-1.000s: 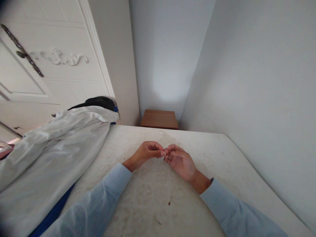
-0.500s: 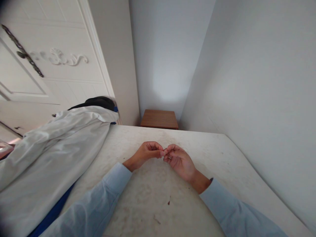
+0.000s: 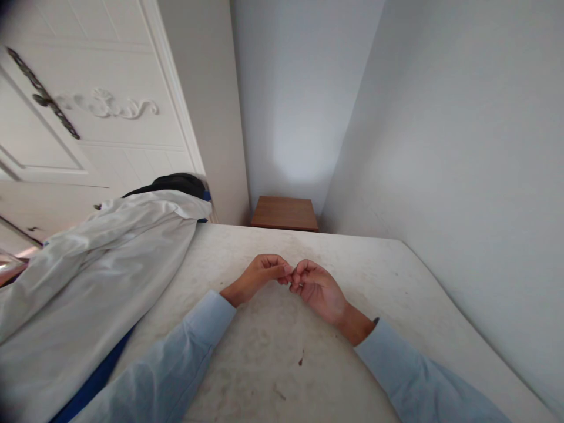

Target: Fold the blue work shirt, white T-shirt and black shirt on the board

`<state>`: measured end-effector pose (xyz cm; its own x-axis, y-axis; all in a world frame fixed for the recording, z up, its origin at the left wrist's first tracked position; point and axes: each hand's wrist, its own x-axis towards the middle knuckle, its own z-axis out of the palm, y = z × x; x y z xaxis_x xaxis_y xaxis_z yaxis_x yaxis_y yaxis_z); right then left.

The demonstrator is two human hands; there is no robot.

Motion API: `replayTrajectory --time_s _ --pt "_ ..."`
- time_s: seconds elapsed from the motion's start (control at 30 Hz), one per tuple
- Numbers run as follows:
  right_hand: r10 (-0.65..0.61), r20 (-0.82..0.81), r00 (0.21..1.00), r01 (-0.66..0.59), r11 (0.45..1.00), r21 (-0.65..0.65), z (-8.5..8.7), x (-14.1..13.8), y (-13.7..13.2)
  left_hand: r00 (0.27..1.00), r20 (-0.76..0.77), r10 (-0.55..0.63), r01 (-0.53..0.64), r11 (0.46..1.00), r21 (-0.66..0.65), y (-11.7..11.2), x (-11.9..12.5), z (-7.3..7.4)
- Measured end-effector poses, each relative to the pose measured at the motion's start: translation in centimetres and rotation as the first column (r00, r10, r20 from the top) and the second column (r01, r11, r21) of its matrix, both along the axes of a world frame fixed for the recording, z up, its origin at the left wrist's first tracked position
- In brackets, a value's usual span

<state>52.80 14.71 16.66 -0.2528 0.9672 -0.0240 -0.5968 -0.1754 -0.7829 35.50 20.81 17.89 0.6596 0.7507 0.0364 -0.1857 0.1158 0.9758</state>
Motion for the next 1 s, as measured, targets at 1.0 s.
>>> replayTrajectory --time_s 1.0 --pt "0.062 -0.057 0.996 -0.062 0.998 -0.003 -0.61 0.2 0.06 0.999 0.024 -0.037 0.039 0.998 -0.054 -0.13 0.18 -0.34"
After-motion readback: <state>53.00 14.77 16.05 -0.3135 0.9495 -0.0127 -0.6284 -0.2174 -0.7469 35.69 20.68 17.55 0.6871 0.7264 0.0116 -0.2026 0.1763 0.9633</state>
